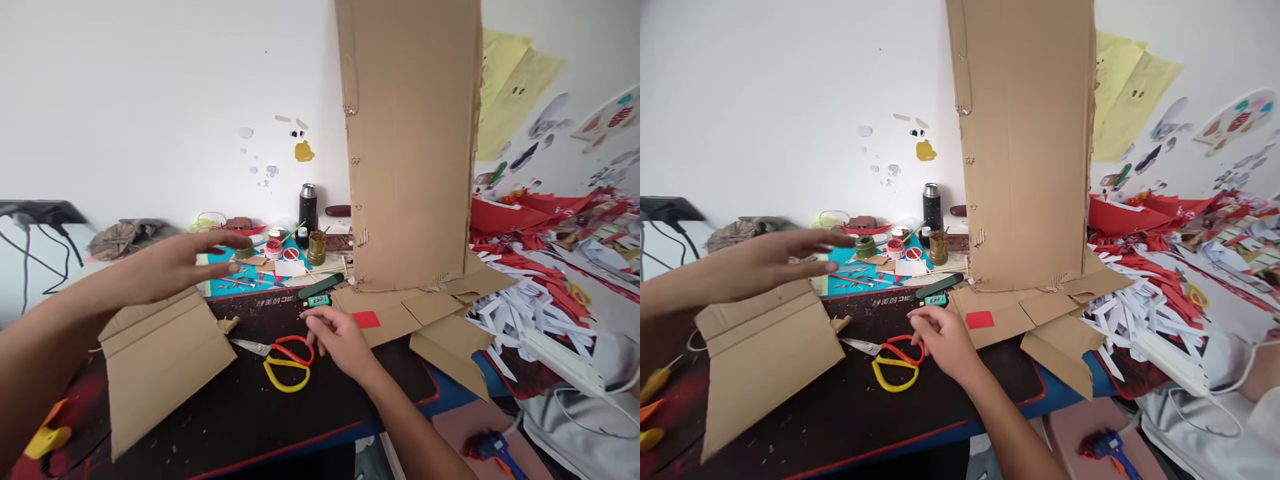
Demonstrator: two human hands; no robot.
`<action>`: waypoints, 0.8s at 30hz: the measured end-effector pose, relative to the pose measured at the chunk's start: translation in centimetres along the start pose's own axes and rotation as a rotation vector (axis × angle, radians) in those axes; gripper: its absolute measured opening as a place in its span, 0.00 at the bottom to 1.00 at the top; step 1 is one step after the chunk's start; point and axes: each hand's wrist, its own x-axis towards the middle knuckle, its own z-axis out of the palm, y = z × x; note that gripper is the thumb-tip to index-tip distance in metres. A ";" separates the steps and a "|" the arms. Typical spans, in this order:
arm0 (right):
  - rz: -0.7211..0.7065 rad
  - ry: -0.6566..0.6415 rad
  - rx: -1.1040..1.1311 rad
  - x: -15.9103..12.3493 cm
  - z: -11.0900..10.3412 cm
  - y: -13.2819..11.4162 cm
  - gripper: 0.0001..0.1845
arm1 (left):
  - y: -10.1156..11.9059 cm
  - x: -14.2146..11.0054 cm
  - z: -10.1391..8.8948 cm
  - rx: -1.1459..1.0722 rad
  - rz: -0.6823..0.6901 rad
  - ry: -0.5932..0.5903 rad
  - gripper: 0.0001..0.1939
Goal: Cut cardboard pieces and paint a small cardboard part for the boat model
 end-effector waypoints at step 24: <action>0.009 -0.081 -0.814 -1.2 2.7 0.3 0.08 | -11.9 -6.2 12.9 0.154 0.252 -0.030 0.11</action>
